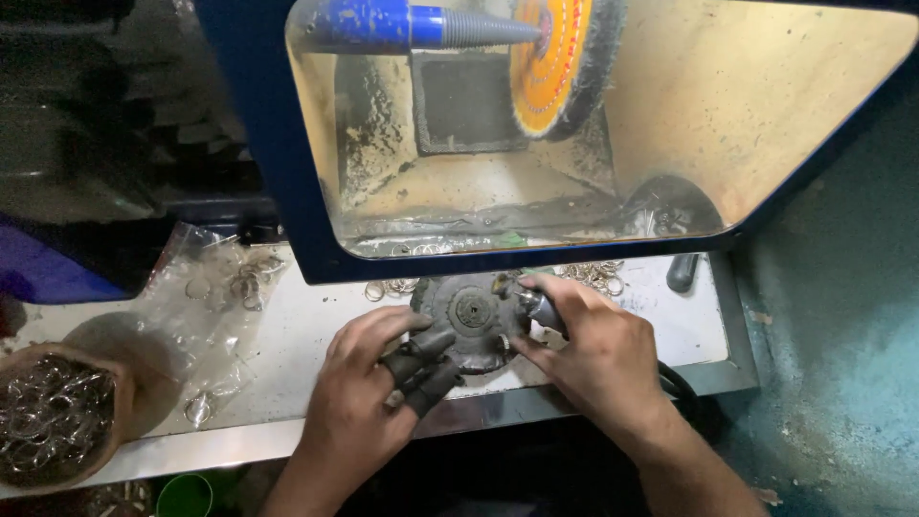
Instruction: The person uses a rotary polishing tool to grind and polish small metal rings held against a stationary grinding wheel. They repeatedly pick up rings from the workbench, apply them to the tool, and place them back down, working on multiple items in succession.
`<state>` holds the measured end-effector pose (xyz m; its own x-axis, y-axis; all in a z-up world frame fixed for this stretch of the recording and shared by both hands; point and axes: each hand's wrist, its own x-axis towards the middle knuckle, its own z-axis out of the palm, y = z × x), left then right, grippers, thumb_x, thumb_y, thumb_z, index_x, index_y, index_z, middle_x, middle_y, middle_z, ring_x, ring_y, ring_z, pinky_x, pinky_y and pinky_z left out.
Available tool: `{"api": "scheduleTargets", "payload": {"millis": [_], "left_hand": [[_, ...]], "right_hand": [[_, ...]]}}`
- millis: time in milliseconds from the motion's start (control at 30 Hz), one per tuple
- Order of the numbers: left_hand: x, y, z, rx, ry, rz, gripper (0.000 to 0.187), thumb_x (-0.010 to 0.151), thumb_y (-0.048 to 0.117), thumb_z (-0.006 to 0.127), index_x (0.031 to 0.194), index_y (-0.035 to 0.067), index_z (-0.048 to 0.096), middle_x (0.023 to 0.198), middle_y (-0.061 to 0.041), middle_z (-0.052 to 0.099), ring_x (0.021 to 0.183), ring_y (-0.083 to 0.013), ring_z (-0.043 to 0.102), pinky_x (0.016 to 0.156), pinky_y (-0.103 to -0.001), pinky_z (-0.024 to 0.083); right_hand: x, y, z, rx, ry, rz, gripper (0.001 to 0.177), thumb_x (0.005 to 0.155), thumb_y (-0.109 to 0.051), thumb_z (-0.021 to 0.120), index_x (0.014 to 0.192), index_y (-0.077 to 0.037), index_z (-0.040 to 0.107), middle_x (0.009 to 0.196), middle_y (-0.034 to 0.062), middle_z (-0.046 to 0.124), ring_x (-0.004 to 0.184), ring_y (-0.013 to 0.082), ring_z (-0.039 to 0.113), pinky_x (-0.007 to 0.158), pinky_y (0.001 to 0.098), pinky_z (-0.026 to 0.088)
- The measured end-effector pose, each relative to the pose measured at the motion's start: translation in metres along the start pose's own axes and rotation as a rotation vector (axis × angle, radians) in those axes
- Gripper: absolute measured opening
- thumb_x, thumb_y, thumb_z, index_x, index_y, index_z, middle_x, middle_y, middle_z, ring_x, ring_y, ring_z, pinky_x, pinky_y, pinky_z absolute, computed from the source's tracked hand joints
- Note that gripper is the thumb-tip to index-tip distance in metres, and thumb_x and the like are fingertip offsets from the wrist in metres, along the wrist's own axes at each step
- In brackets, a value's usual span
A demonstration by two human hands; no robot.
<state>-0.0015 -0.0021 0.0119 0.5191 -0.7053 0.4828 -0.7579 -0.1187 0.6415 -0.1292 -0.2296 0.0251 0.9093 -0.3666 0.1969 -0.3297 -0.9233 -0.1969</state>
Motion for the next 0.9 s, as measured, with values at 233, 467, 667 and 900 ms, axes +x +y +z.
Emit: {"api": "scheduleTargets", "payload": {"millis": [233,467,667,900], "left_hand": [[0.014,0.026,0.040,0.149,-0.188,0.000,0.062,0.070,0.028,0.085,0.123,0.003,0.066,0.141,-0.012,0.051,0.138,-0.0349,0.045,0.120,-0.059,0.032],[0.015,0.020,0.053,0.053,-0.098,-0.027,0.033,0.073,0.016,0.082,0.101,0.002,0.071,0.121,-0.012,0.066,0.128,-0.0389,0.057,0.115,-0.062,0.037],[0.015,0.017,0.052,0.048,-0.109,-0.034,0.032,0.075,0.017,0.082,0.104,0.006,0.075,0.122,-0.008,0.066,0.129,-0.0369,0.056,0.117,-0.060,0.036],[0.014,0.014,0.051,-0.020,-0.150,-0.050,0.026,0.066,0.007,0.076,0.093,0.004,0.077,0.121,-0.006,0.067,0.131,-0.0381,0.054,0.117,-0.063,0.033]], "right_hand": [[-0.004,-0.002,-0.007,-0.100,0.133,-0.109,0.064,0.074,-0.047,0.092,0.125,-0.024,0.063,0.110,-0.0034,0.077,0.088,0.0161,0.075,0.061,0.0308,0.053],[-0.005,-0.003,-0.018,0.088,-0.065,0.102,0.053,0.076,-0.043,0.085,0.123,-0.027,0.064,0.103,-0.0055,0.077,0.086,0.0165,0.075,0.072,0.0321,0.055],[-0.009,0.001,-0.021,0.203,-0.066,0.189,0.061,0.068,-0.038,0.092,0.120,-0.022,0.064,0.103,-0.0031,0.078,0.079,0.0116,0.074,0.076,0.0285,0.057],[-0.018,0.007,-0.013,0.381,0.016,0.246,0.054,0.076,-0.029,0.088,0.115,-0.007,0.057,0.106,0.0071,0.074,0.095,0.0178,0.076,0.086,0.0276,0.060]]}}
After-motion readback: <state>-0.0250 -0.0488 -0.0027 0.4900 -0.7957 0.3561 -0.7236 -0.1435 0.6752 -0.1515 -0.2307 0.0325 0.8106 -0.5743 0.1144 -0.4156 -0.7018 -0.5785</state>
